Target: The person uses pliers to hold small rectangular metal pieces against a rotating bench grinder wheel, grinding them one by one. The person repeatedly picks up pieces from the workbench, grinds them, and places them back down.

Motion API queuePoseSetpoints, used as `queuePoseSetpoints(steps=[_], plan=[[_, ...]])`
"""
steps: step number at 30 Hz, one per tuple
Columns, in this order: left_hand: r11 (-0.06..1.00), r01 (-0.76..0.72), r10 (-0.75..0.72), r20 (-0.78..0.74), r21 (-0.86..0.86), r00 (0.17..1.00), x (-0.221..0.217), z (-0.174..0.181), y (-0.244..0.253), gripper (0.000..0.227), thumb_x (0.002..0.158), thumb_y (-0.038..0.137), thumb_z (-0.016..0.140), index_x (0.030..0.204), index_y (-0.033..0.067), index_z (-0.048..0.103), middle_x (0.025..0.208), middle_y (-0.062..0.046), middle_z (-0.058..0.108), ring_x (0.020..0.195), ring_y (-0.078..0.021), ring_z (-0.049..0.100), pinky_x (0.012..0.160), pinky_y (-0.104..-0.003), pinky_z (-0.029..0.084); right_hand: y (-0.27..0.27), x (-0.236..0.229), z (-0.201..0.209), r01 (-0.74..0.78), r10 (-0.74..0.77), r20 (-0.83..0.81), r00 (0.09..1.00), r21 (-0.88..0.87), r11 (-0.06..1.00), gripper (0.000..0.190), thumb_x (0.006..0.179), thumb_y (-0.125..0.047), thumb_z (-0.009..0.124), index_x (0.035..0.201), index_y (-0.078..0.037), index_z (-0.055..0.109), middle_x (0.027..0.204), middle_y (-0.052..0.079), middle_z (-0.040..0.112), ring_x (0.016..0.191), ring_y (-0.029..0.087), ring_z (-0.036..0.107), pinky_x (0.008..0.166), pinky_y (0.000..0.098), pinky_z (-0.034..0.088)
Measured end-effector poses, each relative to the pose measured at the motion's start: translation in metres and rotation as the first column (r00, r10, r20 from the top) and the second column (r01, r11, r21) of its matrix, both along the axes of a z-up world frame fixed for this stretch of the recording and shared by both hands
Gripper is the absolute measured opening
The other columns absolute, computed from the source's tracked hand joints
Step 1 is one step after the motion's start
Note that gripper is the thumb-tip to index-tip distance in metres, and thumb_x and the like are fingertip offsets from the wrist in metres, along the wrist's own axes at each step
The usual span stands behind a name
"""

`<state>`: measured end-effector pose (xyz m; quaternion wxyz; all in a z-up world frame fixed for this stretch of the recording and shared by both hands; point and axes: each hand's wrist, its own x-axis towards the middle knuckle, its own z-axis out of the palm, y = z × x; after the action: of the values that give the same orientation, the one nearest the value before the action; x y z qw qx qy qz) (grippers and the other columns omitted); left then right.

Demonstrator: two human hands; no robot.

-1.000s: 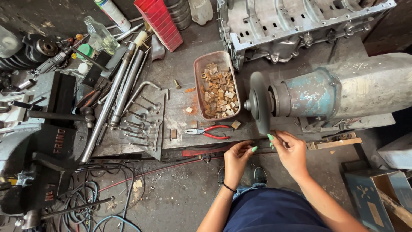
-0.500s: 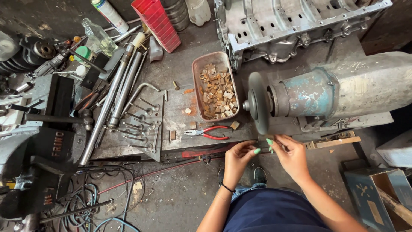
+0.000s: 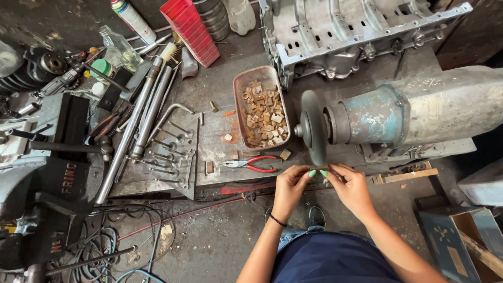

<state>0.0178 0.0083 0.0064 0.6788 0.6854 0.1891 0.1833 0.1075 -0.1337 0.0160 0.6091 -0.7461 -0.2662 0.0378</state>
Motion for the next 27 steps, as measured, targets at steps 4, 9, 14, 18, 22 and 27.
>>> queuePoseSetpoints(steps=[4, 9, 14, 18, 22, 27], plan=[[1.0, 0.016, -0.016, 0.005, -0.003, 1.0, 0.0, 0.001, 0.001, 0.021, 0.092, 0.012, 0.072, 0.106, -0.0039, 0.071, 0.092, -0.018, 0.067, 0.082, -0.0217, 0.069, 0.071, -0.029, 0.06, 0.0, 0.002, -0.002, -0.014, 0.014, -0.002, 1.0, 0.014, 1.0, 0.007, 0.081, -0.004, 0.077, 0.087, -0.002, 0.076, 0.065, 0.013, 0.07, 0.059, 0.018, 0.068, 0.058, 0.0316, 0.053], [0.983, 0.04, -0.044, 0.022, 0.177, 0.999, 0.0, 0.02, 0.004, 0.02, 0.093, 0.014, 0.071, 0.104, -0.0013, 0.073, 0.09, -0.019, 0.07, 0.087, -0.0319, 0.071, 0.073, -0.039, 0.058, 0.001, 0.002, 0.004, -0.02, 0.02, 0.001, 1.0, 0.017, 1.0, 0.005, 0.081, -0.003, 0.075, 0.085, -0.002, 0.076, 0.062, 0.012, 0.068, 0.055, 0.018, 0.067, 0.055, 0.0305, 0.052], [0.975, 0.029, -0.033, 0.015, 0.22, 0.999, 0.008, 0.016, 0.004, 0.019, 0.092, 0.014, 0.071, 0.102, -0.0015, 0.074, 0.088, -0.019, 0.072, 0.087, -0.0298, 0.071, 0.076, -0.038, 0.056, 0.001, 0.007, -0.004, 0.001, -0.001, 0.002, 1.0, 0.026, 1.0, 0.003, 0.082, -0.003, 0.075, 0.084, -0.001, 0.075, 0.062, 0.013, 0.067, 0.054, 0.019, 0.066, 0.054, 0.031, 0.052], [0.974, 0.002, -0.005, 0.014, 0.227, 1.0, 0.009, 0.025, 0.003, 0.019, 0.09, 0.014, 0.072, 0.101, -0.0018, 0.074, 0.084, -0.018, 0.072, 0.084, -0.0322, 0.072, 0.075, -0.038, 0.055, 0.0, 0.008, -0.008, 0.01, -0.011, 0.027, 1.0, 0.025, 1.0, 0.005, 0.082, -0.003, 0.075, 0.087, -0.003, 0.076, 0.062, 0.012, 0.068, 0.056, 0.019, 0.067, 0.056, 0.031, 0.052], [0.975, -0.012, 0.006, 0.024, 0.221, 1.0, 0.01, 0.02, 0.002, 0.018, 0.09, 0.014, 0.072, 0.1, -0.0018, 0.075, 0.083, -0.018, 0.073, 0.083, -0.0319, 0.072, 0.074, -0.037, 0.055, 0.002, 0.006, -0.003, 0.034, -0.035, 0.06, 0.998, 0.023, 0.999, 0.007, 0.082, -0.003, 0.076, 0.089, -0.001, 0.075, 0.065, 0.014, 0.068, 0.059, 0.021, 0.068, 0.056, 0.0324, 0.052], [0.974, -0.019, 0.014, 0.024, 0.227, 1.0, 0.008, 0.024, 0.002, 0.017, 0.089, 0.014, 0.073, 0.098, -0.0004, 0.075, 0.08, -0.017, 0.072, 0.08, -0.0301, 0.072, 0.072, -0.036, 0.055, 0.004, -0.001, 0.008, 0.058, -0.06, 0.077, 0.995, 0.022, 0.998, 0.01, 0.083, -0.003, 0.076, 0.092, -0.001, 0.075, 0.068, 0.015, 0.069, 0.061, 0.021, 0.068, 0.058, 0.0334, 0.052]])
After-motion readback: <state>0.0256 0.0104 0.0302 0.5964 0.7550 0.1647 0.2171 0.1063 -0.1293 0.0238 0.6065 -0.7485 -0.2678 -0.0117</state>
